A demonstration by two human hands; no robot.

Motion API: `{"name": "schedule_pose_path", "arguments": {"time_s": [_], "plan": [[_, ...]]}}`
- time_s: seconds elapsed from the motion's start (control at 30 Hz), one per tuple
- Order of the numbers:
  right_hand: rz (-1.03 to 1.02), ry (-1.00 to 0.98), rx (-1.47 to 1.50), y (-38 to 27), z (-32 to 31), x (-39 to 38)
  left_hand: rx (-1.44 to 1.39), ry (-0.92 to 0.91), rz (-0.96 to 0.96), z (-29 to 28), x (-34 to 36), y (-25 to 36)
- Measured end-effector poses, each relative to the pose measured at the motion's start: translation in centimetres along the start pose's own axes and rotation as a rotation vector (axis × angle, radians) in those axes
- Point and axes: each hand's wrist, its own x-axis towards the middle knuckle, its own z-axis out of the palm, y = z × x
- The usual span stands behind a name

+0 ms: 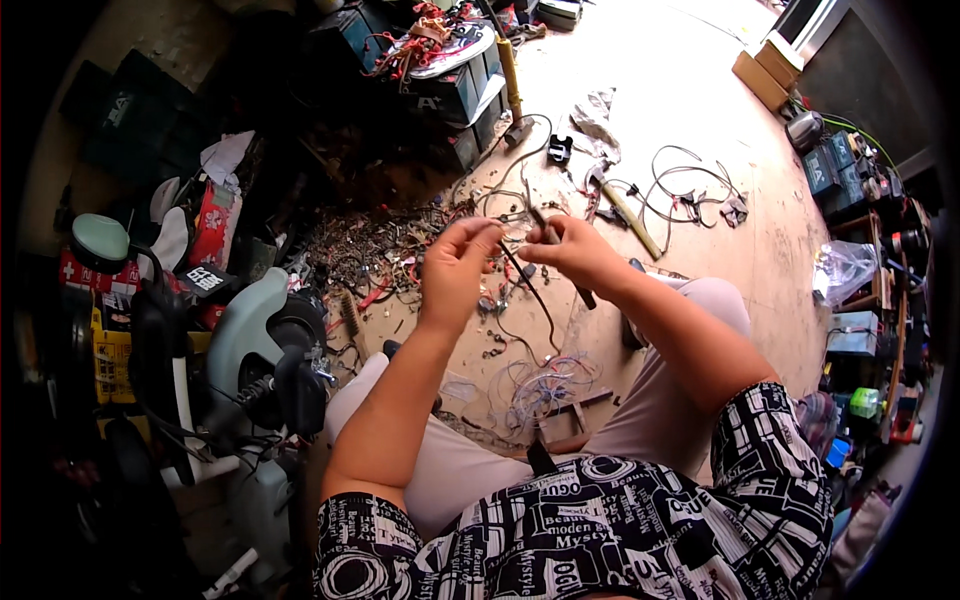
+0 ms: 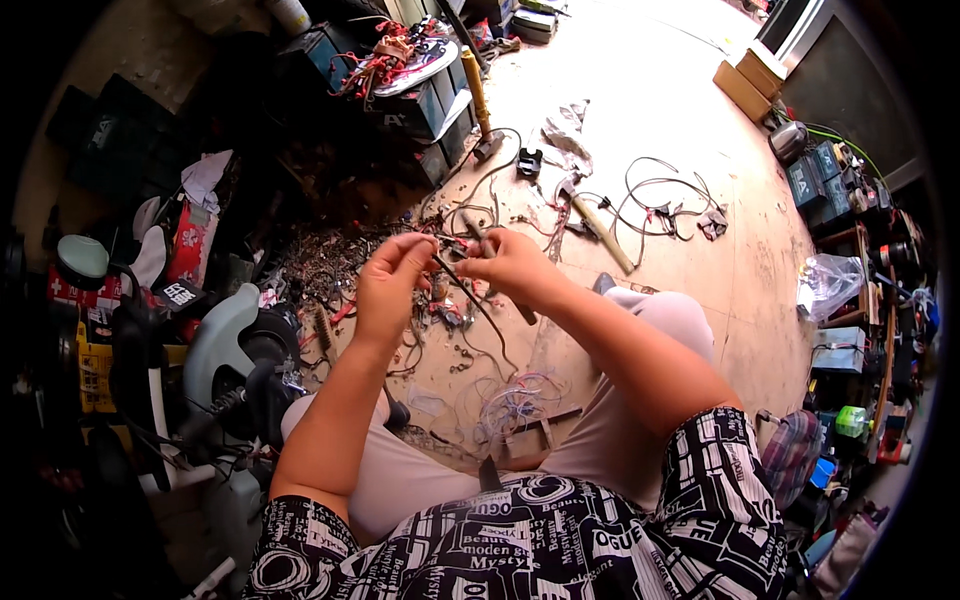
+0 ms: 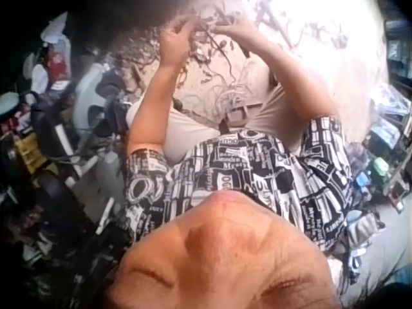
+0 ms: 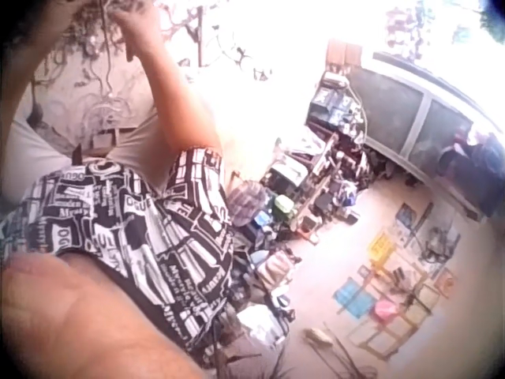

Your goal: The person uses pliers to cut and strip various colored wires from a large bundle on the floor, occasionally handling a plastic connector and a small electronic module.

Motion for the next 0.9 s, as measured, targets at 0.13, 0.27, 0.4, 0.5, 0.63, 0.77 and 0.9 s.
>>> {"name": "schedule_pose_path", "arguments": {"time_s": [0.13, 0.27, 0.4, 0.5, 0.63, 0.77, 0.9], "plan": [[0.265, -0.118, 0.333, 3.9, -2.3, 1.7, -0.142, 0.076, -0.059, -0.8, 1.0, 0.5], [0.344, -0.248, 0.575, 2.1, -0.7, 0.3, -0.171, 0.097, -0.109, -1.6, 0.6, -0.1], [0.469, -0.293, 0.557, 1.1, -0.2, -0.9, -0.163, 0.086, -0.129, -1.1, 0.3, 0.2], [0.432, -0.211, 0.468, 2.5, 1.3, -0.8, -0.153, 0.086, -0.146, -1.0, 0.4, 0.4], [0.309, -0.201, 0.298, 0.6, 0.2, -1.4, -0.183, 0.108, -0.172, -1.3, 0.5, -0.2], [-0.145, 0.058, -0.035, 0.8, 0.6, -1.3, -0.187, 0.099, -0.163, -1.2, 0.4, 0.3], [-0.326, 0.085, -0.316, 0.0, 1.6, -2.5, -0.226, 0.087, -0.154, -1.3, 0.2, 0.2]]}}
